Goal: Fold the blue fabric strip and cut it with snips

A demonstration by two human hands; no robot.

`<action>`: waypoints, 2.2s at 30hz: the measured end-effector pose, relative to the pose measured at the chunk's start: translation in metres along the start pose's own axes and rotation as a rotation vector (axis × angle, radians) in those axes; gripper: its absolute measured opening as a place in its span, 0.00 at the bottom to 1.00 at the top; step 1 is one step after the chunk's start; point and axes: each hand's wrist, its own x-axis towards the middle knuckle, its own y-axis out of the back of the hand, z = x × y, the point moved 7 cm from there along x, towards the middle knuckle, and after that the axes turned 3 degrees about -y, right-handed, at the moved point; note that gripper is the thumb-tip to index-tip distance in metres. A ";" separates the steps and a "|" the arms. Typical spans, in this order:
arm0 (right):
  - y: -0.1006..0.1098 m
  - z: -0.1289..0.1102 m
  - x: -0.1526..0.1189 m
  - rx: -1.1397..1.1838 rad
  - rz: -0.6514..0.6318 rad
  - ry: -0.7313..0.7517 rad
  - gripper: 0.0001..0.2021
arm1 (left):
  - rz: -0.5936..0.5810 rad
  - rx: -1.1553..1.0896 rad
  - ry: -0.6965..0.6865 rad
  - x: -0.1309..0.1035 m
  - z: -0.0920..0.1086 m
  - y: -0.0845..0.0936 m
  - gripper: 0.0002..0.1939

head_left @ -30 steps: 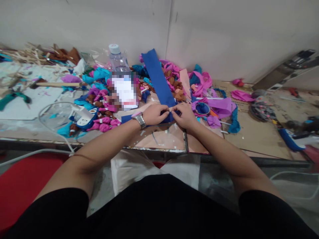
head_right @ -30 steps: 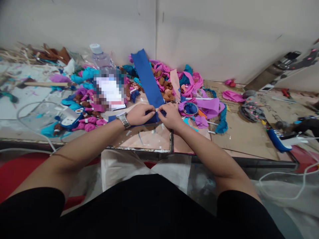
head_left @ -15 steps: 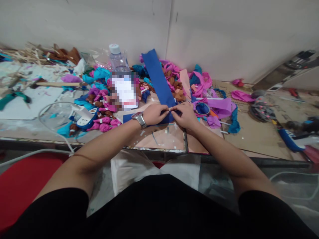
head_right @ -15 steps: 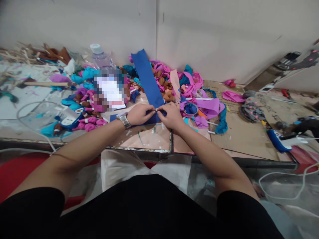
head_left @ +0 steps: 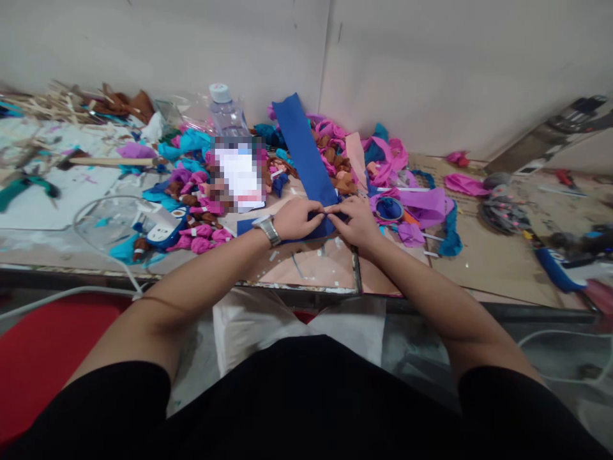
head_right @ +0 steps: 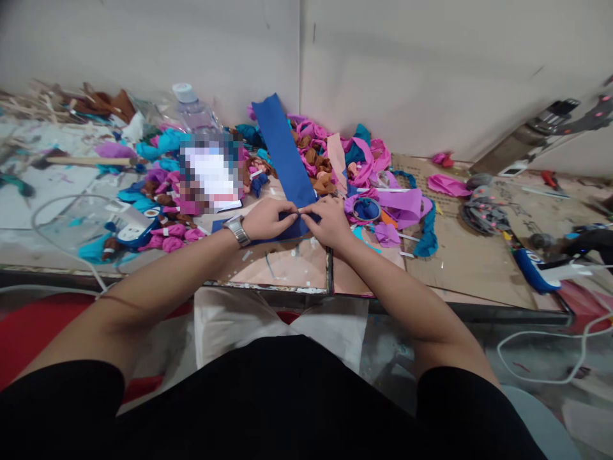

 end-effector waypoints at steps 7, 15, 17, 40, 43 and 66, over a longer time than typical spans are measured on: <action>0.002 0.000 0.000 0.007 0.027 0.005 0.08 | 0.009 -0.011 0.024 0.000 -0.002 0.002 0.16; 0.004 -0.001 0.000 0.013 0.041 -0.001 0.06 | -0.012 -0.011 0.022 0.000 -0.003 0.000 0.16; 0.005 -0.001 0.000 0.020 0.059 0.010 0.06 | -0.015 -0.011 0.027 0.000 -0.003 0.000 0.16; -0.001 0.001 -0.001 0.041 0.069 0.037 0.06 | -0.082 0.088 0.106 0.002 -0.007 0.003 0.20; -0.001 0.003 -0.001 0.048 0.061 0.004 0.06 | -0.070 0.084 0.099 0.003 -0.008 0.004 0.18; 0.004 -0.004 0.000 0.030 0.021 0.012 0.06 | -0.010 -0.027 0.051 0.001 0.001 0.004 0.18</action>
